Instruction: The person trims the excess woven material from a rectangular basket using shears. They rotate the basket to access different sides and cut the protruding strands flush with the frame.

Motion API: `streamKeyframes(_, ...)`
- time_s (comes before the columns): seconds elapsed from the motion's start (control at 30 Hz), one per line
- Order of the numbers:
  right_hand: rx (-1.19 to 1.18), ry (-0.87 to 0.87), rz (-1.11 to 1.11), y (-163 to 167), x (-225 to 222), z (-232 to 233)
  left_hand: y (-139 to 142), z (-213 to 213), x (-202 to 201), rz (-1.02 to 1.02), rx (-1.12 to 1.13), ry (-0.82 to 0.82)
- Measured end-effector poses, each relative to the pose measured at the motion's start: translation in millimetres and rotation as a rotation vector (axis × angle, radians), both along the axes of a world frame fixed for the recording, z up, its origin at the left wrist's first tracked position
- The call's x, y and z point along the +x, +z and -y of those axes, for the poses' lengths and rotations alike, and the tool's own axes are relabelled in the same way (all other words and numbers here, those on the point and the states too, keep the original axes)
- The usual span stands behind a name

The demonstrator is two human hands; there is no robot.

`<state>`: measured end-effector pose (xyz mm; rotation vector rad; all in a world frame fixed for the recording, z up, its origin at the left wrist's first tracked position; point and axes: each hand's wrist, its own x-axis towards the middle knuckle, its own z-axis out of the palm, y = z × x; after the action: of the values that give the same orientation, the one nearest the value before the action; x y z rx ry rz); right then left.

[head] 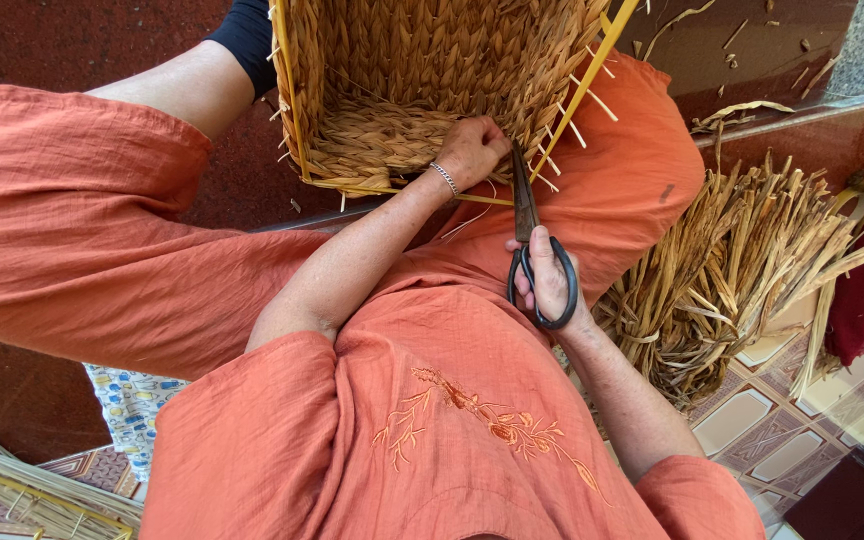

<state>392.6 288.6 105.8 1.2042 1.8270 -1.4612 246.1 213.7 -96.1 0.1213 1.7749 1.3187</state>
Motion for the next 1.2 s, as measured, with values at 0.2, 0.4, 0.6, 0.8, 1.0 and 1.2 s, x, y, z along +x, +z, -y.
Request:
streamKeyframes(0.2,-0.033,0.067,0.068,4,12,-27,-20,28,-37,0.103,0.272,0.384)
streamKeyframes(0.4,0.376,0.605,-0.066,40,6,-47,18,96,-82,-0.374,-0.225,-0.081)
streamKeyframes(0.6,0.482,0.888,0.029,47,-22,-27,44,100,-70,-0.270,-0.239,-0.618)
streamKeyframes(0.8,0.501,1.042,0.010,24,-34,-1,21,96,-65,-0.354,-0.239,-0.649)
streamKeyframes(1.0,0.466,1.076,-0.053,-2,-46,15,14,107,-76,-0.362,-0.158,-0.553)
streamKeyframes(1.2,0.452,1.142,-0.152,-22,-55,27,15,107,-75,-0.329,-0.144,-0.487)
